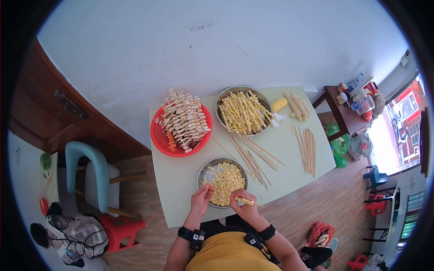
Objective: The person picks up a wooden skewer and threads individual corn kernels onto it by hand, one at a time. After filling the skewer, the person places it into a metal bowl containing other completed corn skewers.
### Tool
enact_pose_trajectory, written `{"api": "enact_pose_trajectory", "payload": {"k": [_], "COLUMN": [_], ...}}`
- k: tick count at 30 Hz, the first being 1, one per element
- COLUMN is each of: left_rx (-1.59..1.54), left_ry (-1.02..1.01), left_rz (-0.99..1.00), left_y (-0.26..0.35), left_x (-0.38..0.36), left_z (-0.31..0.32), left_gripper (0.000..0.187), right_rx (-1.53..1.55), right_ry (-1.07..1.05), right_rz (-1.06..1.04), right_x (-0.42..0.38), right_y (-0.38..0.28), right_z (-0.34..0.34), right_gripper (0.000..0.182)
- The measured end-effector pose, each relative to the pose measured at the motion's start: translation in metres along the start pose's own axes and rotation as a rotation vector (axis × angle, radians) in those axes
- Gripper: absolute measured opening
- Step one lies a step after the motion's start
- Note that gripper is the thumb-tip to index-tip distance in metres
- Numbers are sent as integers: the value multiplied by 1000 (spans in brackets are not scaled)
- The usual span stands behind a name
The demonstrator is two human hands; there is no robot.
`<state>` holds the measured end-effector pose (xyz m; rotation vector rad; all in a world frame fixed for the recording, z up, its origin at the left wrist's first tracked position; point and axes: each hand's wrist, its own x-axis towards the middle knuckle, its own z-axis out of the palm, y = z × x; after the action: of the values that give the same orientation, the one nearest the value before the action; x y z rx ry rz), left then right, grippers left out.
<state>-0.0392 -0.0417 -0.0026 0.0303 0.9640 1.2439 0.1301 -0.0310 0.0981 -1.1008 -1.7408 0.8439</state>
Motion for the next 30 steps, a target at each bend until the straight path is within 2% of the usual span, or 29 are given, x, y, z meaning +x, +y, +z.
{"api": "enact_pose_trajectory", "payload": {"k": [11,13,14,16,19,20,22,26,30], "left_rx": [-136,-84,-84,11,117,116,201,213,263], "left_ry": [-29,-96,-96,-51,-13,-14,25,32,57], "left_rz": [-109,-102,-101,-70,5,4,132,145,158], "left_y": [4,9,11,14,12,11,11,13,10], "left_x": [-1,-2,-3,-7,-4,-4,-4,-3,-1], "left_z": [2,2,3,5,5,5,9,8,8], "left_gripper": [16,18,18,20,21,21,19,18,18], "right_rx": [65,171,171,310,309,308,252,255,177], "right_ry": [8,45,45,143,161,162,146,129,91], "right_rz": [18,143,142,242,292,292,239,248,156], "right_x": [-5,-9,-11,-14,-14,-14,-9,-9,-8], "right_y": [4,12,16,22,23,21,13,17,19], "right_z": [-1,-1,0,3,5,5,4,6,5], "right_gripper": [12,10,10,8,8,8,8,9,8]}}
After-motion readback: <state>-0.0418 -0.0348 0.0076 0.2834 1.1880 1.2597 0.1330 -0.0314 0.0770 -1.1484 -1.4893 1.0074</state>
